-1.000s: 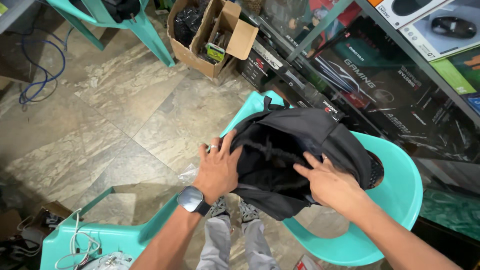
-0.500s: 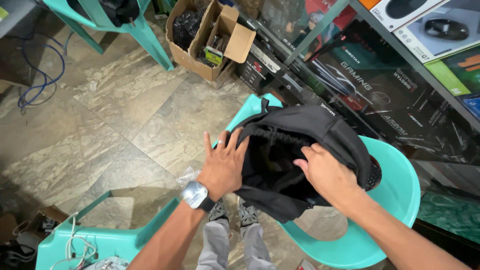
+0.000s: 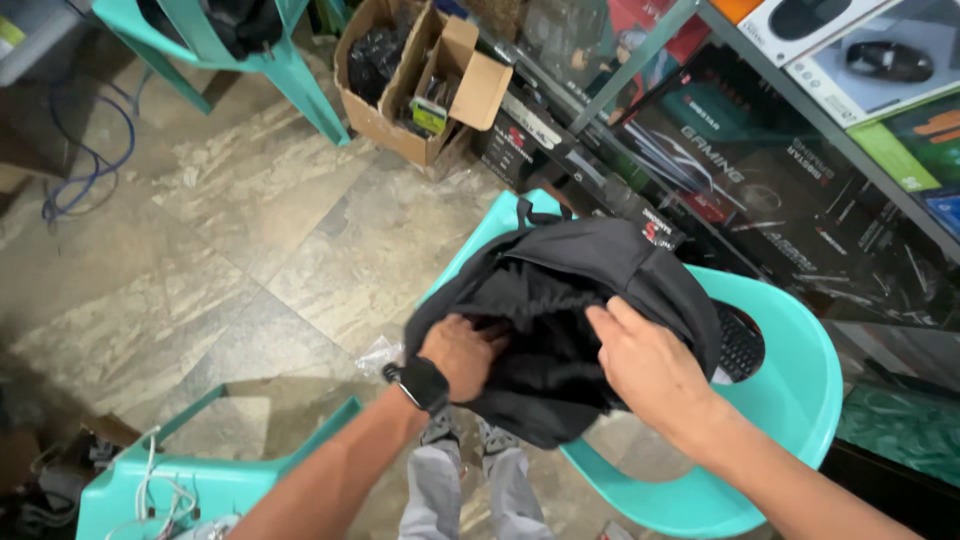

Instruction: The person picks screws from a compartment organizer on a cluttered workbench, then uses a screwdriver to drive screws into a wooden cabinet enclosure that has a port panel inside. They use pliers on a cable, retrieve a cable from a plastic storage bin, and coil the cable by hand at the bench.

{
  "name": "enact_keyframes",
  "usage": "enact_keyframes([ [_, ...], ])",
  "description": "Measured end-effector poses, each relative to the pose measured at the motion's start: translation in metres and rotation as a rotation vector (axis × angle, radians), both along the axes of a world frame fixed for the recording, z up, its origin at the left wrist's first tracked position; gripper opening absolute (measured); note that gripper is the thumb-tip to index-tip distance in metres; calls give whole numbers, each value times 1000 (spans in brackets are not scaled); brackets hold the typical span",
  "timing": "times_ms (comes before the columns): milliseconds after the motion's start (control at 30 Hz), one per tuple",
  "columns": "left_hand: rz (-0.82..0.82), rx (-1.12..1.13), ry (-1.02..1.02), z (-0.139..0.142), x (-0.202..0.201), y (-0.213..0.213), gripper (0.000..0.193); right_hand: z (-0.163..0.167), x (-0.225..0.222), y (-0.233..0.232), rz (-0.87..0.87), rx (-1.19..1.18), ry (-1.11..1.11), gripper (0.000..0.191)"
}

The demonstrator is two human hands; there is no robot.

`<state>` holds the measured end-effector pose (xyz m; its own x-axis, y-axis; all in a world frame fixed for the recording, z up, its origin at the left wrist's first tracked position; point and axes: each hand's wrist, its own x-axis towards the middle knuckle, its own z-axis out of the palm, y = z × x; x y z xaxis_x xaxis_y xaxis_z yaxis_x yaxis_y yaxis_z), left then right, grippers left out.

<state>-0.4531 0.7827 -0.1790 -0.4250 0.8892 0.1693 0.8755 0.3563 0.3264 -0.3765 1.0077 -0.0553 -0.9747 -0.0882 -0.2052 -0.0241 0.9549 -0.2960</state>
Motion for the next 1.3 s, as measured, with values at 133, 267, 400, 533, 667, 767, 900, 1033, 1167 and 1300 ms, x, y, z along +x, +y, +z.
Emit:
enact_keyframes([
  [133, -44, -303, -138, -19, -4, -19, 21, -5, 3, -4, -17, 236, -53, 43],
  [267, -60, -170, -59, -10, -4, -22, 17, -7, 4, -6, 68, 268, 110, 47],
  [400, -56, -180, -128, 0, 0, -18, 16, -8, 6, -5, 111, 330, 79, 50],
  [533, -87, -122, -153, 1, 3, -15, 13, -10, 5, 0, 45, 269, -28, 52],
  [667, -58, -190, -134, -1, 5, -10, 13, -11, 4, 4, 106, 396, 45, 52],
  [767, -47, -231, -167, 0, 5, -10, 12, -10, 5, 4, 118, 399, 88, 55],
  [900, -81, -88, -356, 1, 3, -18, 17, -5, 7, 0, 61, 258, -143, 58],
  [1033, -154, -225, -360, 2, 10, -26, 17, 4, 7, -3, -11, 31, -409, 64],
  [1167, -131, -235, -321, 4, 29, -30, 18, 8, 9, -2, 28, -114, -410, 63],
  [1300, -78, -196, -379, 12, 42, -27, 48, -1, 13, 0, 92, -150, -347, 62],
])
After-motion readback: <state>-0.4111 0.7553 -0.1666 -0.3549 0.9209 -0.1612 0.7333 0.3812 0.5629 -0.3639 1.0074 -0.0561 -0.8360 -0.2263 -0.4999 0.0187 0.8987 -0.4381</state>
